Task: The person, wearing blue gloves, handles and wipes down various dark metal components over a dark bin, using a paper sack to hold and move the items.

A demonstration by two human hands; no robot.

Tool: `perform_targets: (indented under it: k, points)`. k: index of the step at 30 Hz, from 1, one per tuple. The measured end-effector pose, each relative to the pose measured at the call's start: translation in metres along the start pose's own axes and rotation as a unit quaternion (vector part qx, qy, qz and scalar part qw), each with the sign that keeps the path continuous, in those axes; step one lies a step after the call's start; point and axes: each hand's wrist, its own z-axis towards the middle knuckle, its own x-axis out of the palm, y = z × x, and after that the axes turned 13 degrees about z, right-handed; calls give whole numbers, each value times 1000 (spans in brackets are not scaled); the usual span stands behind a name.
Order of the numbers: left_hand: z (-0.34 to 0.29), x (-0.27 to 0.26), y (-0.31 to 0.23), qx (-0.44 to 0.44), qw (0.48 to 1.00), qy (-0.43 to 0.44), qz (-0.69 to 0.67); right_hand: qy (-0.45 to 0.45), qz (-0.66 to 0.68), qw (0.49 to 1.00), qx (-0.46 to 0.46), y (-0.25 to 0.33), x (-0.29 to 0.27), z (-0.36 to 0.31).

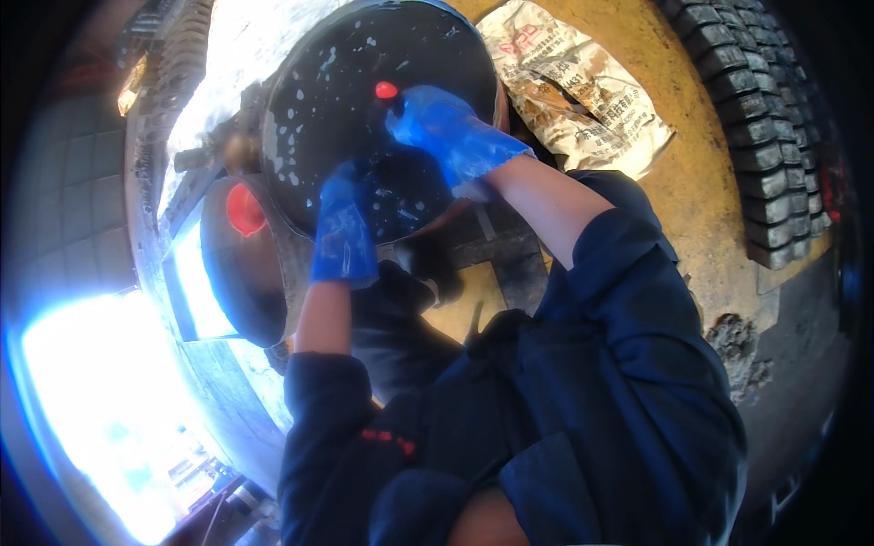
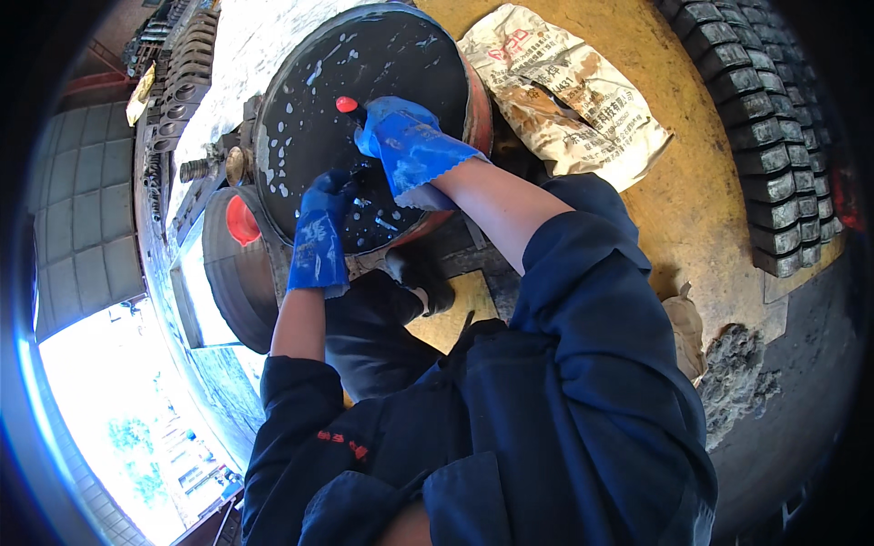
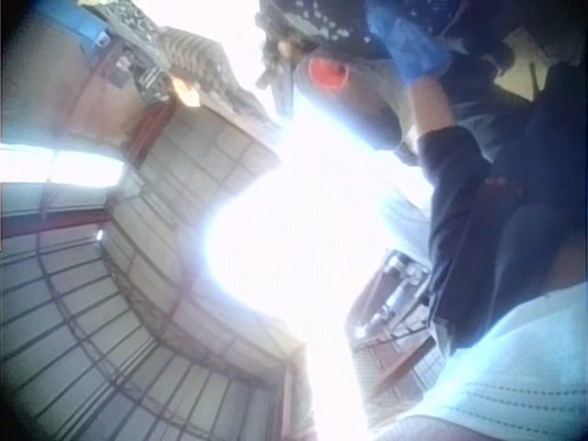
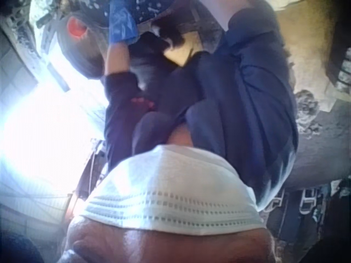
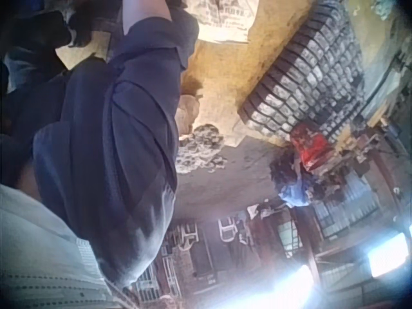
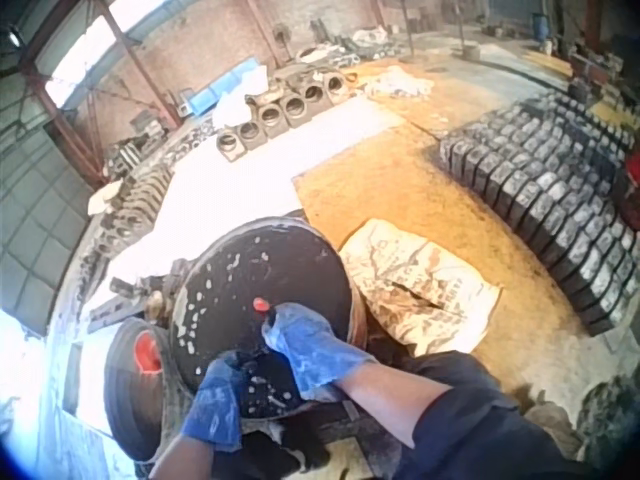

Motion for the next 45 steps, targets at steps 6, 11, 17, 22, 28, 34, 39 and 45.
perform_targets:
  k: [6,11,17,22,28,34,39,45]
  points:
    - [11,21,7,36,995,-3,-92,2,-160,987,18,-8,4,-6]
    - [23,50,33,18,985,0,-170,-1,-131,989,63,-6,-1,0]
    - [19,55,42,-10,900,31,-435,124,7,973,-192,22,32,-16]
    - [-6,20,11,-58,864,32,-499,16,-75,996,-37,9,16,-6]
    - [-6,20,29,-62,838,6,-542,58,24,992,-110,34,45,-12]
    - [-5,13,-2,-139,775,28,-616,-6,-89,995,39,-4,24,10]
    - [-5,19,34,-133,877,26,-461,-39,-117,992,-14,15,38,-3]
    - [12,33,40,-229,806,193,-510,-9,-59,995,-83,-5,66,13]
